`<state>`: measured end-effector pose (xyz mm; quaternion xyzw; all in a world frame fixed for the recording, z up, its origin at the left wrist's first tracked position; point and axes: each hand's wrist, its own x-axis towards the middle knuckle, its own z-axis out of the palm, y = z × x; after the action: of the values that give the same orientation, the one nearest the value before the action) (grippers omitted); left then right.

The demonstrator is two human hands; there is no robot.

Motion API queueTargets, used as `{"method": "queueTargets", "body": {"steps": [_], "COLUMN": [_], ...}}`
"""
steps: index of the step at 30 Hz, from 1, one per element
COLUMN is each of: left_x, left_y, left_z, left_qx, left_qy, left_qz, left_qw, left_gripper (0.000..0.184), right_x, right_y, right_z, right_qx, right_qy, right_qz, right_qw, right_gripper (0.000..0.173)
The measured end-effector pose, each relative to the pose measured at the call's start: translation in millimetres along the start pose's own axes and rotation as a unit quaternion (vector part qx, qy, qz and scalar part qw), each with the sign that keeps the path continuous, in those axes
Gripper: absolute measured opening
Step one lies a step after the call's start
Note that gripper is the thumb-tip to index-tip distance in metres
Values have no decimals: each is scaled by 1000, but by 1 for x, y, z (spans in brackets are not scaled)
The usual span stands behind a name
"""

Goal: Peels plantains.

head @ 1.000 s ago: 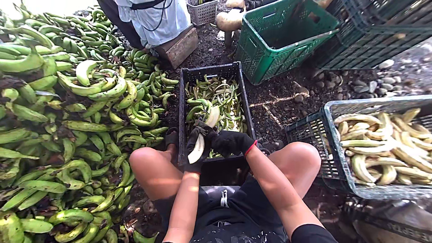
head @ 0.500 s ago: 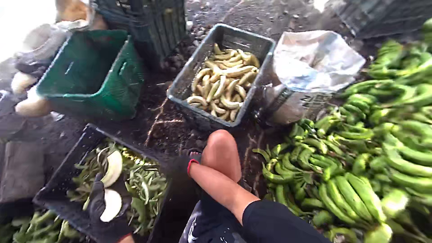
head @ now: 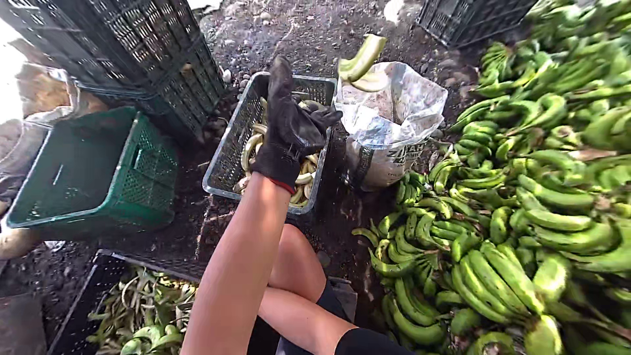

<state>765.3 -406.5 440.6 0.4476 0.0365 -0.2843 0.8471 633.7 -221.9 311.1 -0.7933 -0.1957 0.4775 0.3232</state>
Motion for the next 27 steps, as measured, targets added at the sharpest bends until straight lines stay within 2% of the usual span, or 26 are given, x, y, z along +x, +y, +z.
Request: {"method": "queueTargets", "body": {"steps": [2, 3, 4, 5, 7, 9, 11, 13, 15, 16, 17, 18, 19, 21, 22, 24, 27], "left_x": [-12, -20, -29, -39, -74, -131, -202, -282, -350, -379, -403, -420, -430, -432, -425, -401, -358], "left_y": [0, 5, 13, 23, 45, 67, 78, 73, 54, 40, 22, 5, -16, -58, -81, -124, -170], "left_z": [-25, -50, -82, -119, -197, -278, -354, -414, -447, -464, -479, -487, -496, -508, -512, -516, -532], "left_qx": [38, 58, 83, 103, 129, 155, 169, 214, 256, 263, 269, 285, 319, 453, 513, 561, 543], "left_qy": [11, 17, 27, 45, 122, 233, 358, 454, 546, 568, 582, 583, 579, 531, 502, 456, 472], "left_qz": [-7, 0, 17, 41, 80, 96, 99, 88, 30, -8, -44, -87, -134, -248, -276, -280, -276], "left_qw": [999, 998, 996, 993, 981, 955, 913, 861, 797, 780, 766, 756, 738, 672, 640, 631, 637], "left_gripper": [70, 67, 65, 59, 44, 50, 55, 61, 62, 60, 58, 58, 57, 52, 53, 70, 85], "right_x": [77, 87, 76, 73, 90, 119, 146, 150, 155, 162, 172, 178, 179, 179, 179, 176, 166], "right_y": [39, 38, 26, 24, 33, 43, 48, 39, 27, 20, 14, 6, -5, -31, -44, -66, -94], "right_z": [-2, 1, 5, 9, 17, 30, 49, 51, 53, 55, 59, 62, 65, 69, 71, 77, 81], "right_qx": [-10, 10, 43, 63, 50, 67, 64, 17, -8, -27, -30, 4, 58, 103, 110, 129, 158], "right_qy": [-68, -55, -14, 24, 56, 56, 57, 41, 40, 38, 30, 18, 9, 1, 0, 2, -1], "right_qz": [-175, -145, -55, -17, -18, -36, -37, -31, -38, -51, -70, -77, -62, -26, -17, -23, -56], "right_qw": [982, 988, 997, 998, 997, 996, 996, 999, 998, 998, 997, 997, 996, 994, 994, 991, 986], "right_gripper": [39, 42, 43, 47, 61, 62, 66, 59, 56, 53, 48, 40, 40, 46, 46, 45, 41]}}
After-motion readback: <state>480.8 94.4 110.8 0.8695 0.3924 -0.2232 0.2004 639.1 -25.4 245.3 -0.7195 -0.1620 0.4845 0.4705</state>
